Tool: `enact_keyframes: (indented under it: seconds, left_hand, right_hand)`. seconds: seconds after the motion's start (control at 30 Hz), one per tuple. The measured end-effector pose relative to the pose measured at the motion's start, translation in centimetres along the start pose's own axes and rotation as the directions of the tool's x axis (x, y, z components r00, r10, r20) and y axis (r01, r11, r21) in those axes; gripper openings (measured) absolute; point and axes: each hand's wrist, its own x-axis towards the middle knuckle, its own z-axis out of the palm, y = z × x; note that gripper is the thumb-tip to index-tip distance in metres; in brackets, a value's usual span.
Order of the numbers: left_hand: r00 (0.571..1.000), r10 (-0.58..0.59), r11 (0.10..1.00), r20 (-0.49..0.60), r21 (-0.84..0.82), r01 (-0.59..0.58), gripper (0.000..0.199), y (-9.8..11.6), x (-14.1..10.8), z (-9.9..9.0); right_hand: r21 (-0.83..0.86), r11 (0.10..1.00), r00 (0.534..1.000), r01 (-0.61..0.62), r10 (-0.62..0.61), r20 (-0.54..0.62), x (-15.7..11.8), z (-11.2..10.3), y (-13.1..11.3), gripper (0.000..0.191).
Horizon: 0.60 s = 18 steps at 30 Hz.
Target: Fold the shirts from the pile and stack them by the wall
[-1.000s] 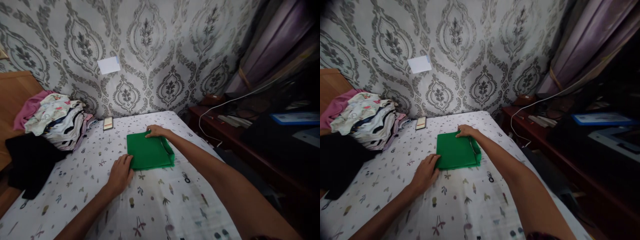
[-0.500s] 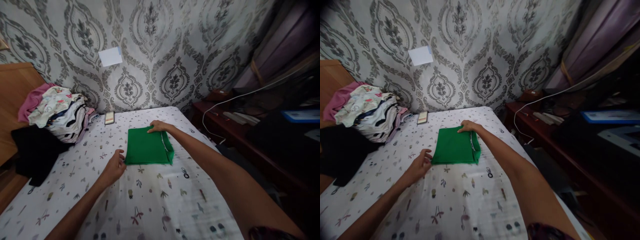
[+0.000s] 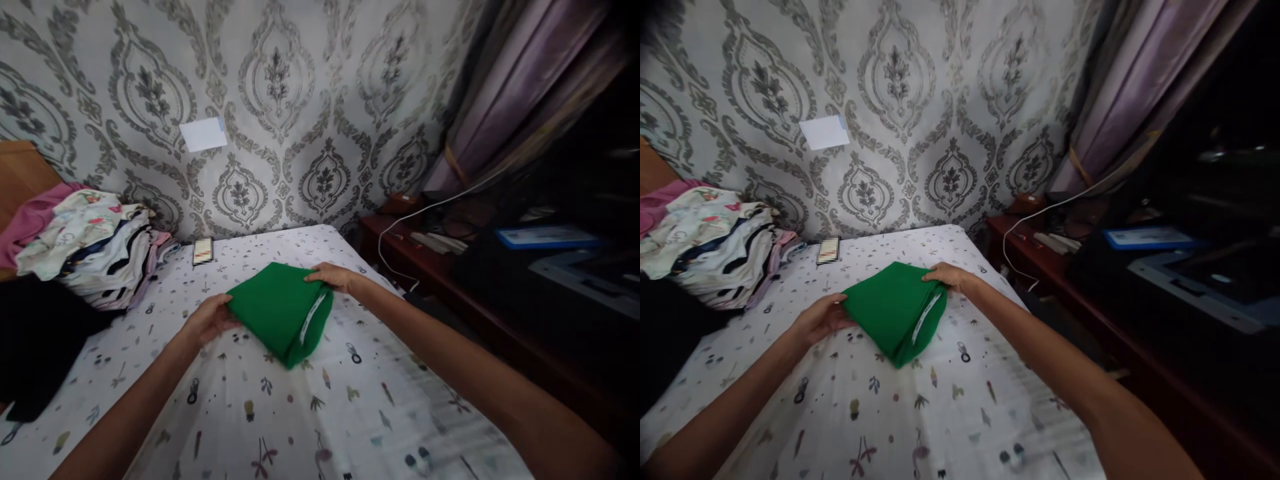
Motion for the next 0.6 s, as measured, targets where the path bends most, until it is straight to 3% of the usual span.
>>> enact_keyframes:
  seconds: [0.1, 0.23, 0.43, 0.6]
  left_hand:
    - [0.995, -0.086, 0.988, 0.043, -0.124, 0.09, 0.024, -0.9, -0.5, 1.7]
    - [0.986, -0.119, 0.984, 0.113, -0.117, 0.132, 0.032, -1.4, -1.8, 3.2]
    - [0.989, -0.138, 0.984, 0.044, -0.106, 0.142, 0.022, -1.3, -1.0, 2.2]
    - [0.988, -0.153, 0.981, 0.015, -0.118, 0.153, 0.015, -1.3, 0.1, 1.5]
  right_hand:
    - [0.205, 0.974, 0.995, -0.101, 0.097, 0.027, -1.2, 0.4, 1.9, 0.007]
    - [0.35, 0.927, 0.991, -0.133, 0.116, 0.071, -1.3, 0.5, 2.7, 0.006]
    - [0.34, 0.938, 0.997, -0.07, 0.052, 0.062, -0.9, 0.0, 2.6, 0.01]
    - [0.228, 0.972, 0.996, -0.052, 0.035, 0.08, -0.5, -0.2, 2.2, 0.012]
